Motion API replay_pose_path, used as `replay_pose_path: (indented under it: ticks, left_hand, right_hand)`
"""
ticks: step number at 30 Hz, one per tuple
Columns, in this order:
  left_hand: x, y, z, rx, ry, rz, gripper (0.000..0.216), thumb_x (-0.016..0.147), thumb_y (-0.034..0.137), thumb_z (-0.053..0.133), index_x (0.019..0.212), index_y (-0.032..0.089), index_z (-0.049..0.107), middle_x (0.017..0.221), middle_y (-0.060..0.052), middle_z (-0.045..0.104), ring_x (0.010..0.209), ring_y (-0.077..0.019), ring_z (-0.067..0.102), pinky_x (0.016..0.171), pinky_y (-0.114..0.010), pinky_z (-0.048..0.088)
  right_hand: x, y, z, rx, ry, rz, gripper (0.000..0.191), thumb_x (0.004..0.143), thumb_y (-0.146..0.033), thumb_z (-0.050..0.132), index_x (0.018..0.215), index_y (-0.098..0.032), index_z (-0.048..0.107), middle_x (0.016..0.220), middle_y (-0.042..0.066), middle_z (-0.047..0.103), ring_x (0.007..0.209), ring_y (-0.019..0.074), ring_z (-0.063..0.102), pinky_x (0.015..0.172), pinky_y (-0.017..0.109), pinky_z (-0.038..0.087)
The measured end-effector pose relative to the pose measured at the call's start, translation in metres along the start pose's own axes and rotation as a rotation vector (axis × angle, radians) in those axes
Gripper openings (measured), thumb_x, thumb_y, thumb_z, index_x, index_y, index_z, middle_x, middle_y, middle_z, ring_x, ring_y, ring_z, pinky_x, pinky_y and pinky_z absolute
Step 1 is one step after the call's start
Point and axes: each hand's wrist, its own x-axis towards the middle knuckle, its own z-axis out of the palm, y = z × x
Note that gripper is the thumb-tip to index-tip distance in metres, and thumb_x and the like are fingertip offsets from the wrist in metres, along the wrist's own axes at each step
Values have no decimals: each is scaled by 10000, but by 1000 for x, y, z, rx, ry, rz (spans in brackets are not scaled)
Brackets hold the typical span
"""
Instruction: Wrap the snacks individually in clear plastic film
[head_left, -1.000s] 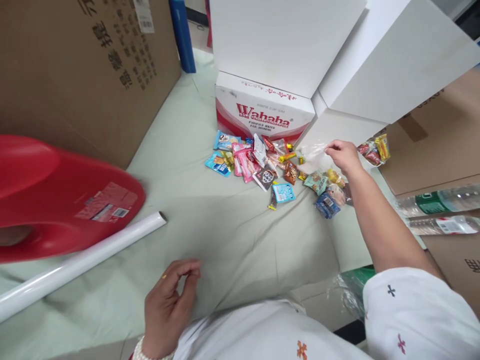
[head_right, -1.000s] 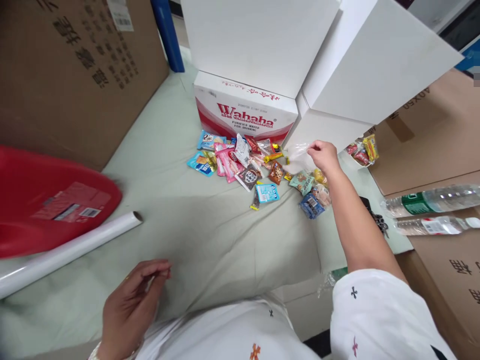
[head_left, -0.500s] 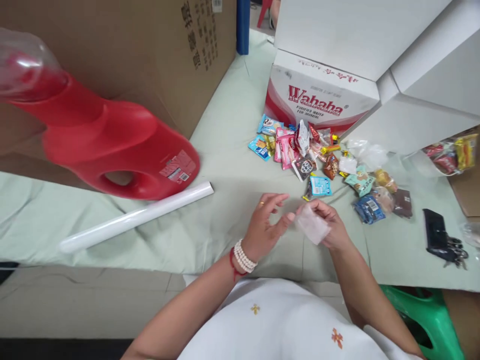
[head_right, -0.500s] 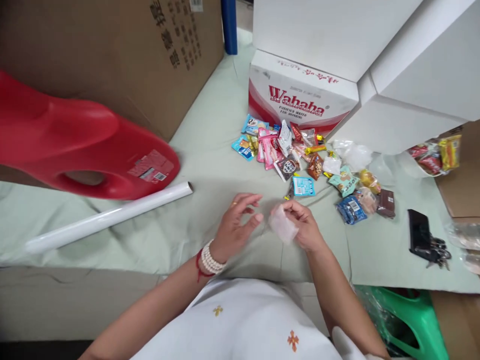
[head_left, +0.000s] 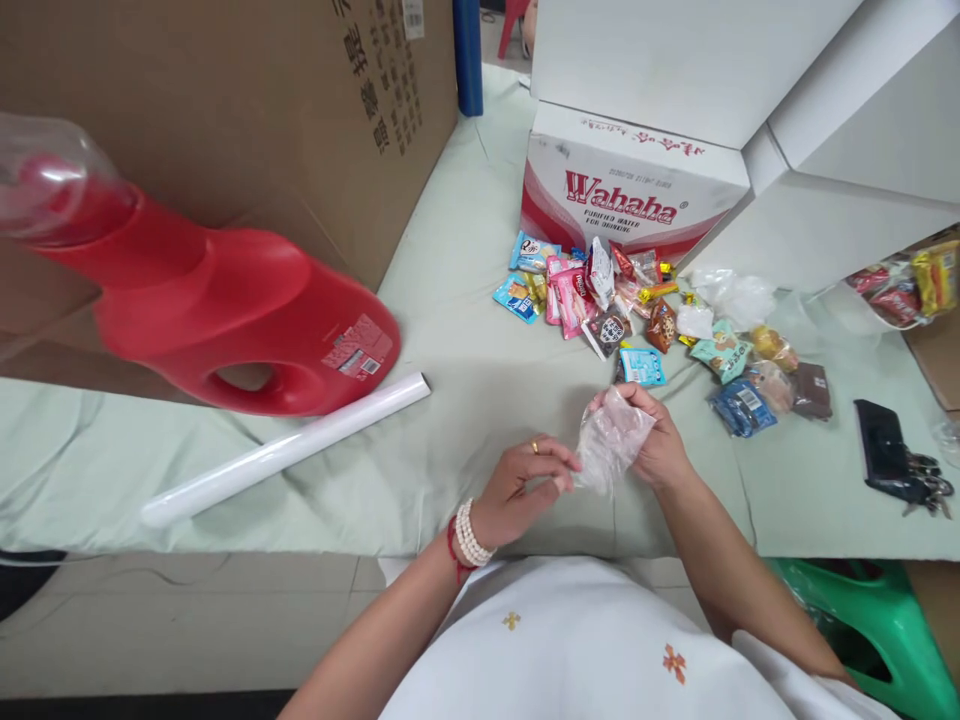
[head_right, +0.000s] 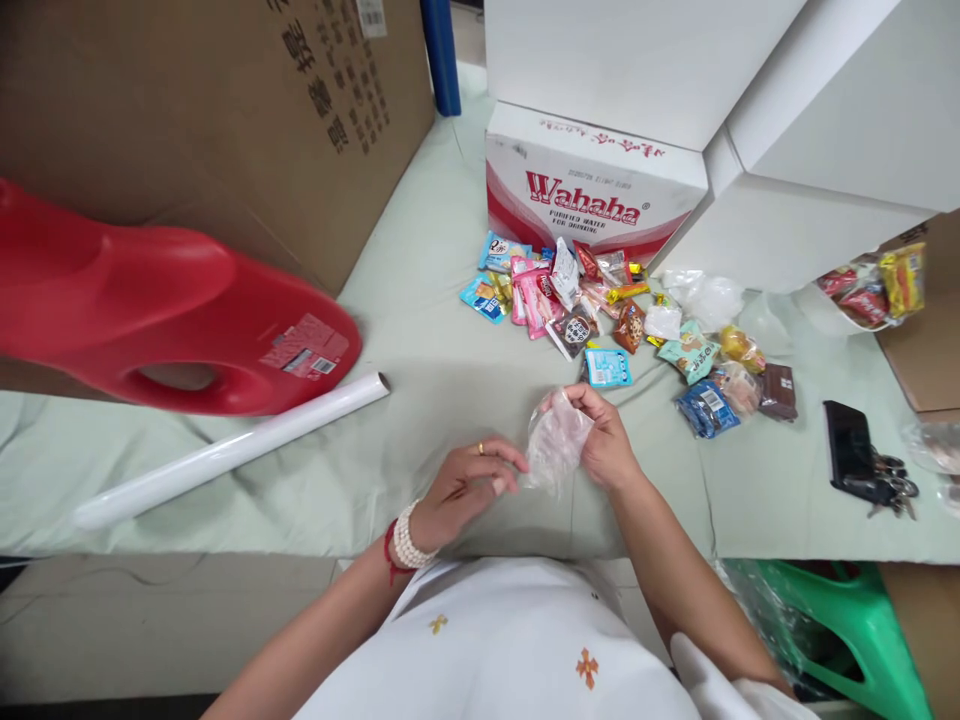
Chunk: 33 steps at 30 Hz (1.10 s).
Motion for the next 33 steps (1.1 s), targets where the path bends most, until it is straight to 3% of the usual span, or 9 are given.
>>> replay_pose_path:
  ticks: [2,6,13,16,20,24,27,30,33]
  left_hand:
    - [1,-3,5,57,95,-121,331,970,452,567,797,200,693,848,-67,719,825,-193,664,808,-342,509]
    - [11,-15,16,177,407,-242,368,817,488,751,1043,207,676,1015,-74,694,875,-200,659,731,-308,502]
    - [14,-23,12,35,494,-195,298,983,481,557,874,217,644,850,-19,691,833,-175,629,815,-304,474]
    - [11,-21,8,-37,528,-202,329,980,521,568,859,217,602,867,-24,693,853,-179,633,830,-308,474]
    - [12,-14,5,-26,494,-137,339,965,524,604,840,210,611,840,-19,653,816,-163,598,802,-291,468]
    - [16,-8,-1,3,518,-147,330,1001,518,540,863,219,569,638,54,512,586,-119,472,597,-242,397]
    - [16,-4,-14,160,496,-139,299,1001,486,548,877,218,594,610,69,461,541,-106,405,548,-235,342]
    - [12,0,-34,383,334,-48,259,1003,429,558,874,222,643,619,59,520,551,-107,449,587,-240,361]
    - [9,2,-51,616,40,131,249,1006,399,567,859,230,675,655,31,616,598,-122,541,655,-261,384]
  right_hand:
    - [0,0,5,25,-15,-6,226,765,-418,861,873,-273,726,877,14,713,706,166,612,639,286,500]
    - [0,2,14,11,-45,-9,239,765,-434,865,881,-267,740,856,19,709,712,163,611,643,277,489]
    - [-2,7,-4,-206,-46,19,268,868,-497,767,907,-238,712,677,-21,586,587,128,492,581,253,406]
    - [-5,5,-20,-320,-62,-45,233,918,-464,718,899,-233,702,817,14,645,745,161,574,710,277,463]
    - [-13,-6,-31,-290,-167,-137,226,965,-453,658,900,-237,653,1225,71,675,1184,233,588,997,348,456]
    - [-23,-20,-29,-292,-463,4,467,881,-480,763,1263,-267,601,1042,45,712,965,208,671,857,316,520]
    - [-29,-28,-30,-520,-623,79,344,898,-435,739,1173,-232,698,978,29,731,870,200,677,810,302,526]
    - [-30,-33,-47,-788,-414,-43,229,965,-415,626,971,-221,747,918,47,744,839,223,673,809,339,524]
    - [-26,-37,-74,-1076,-110,-275,188,953,-373,619,964,-228,739,927,90,732,890,266,657,845,407,522]
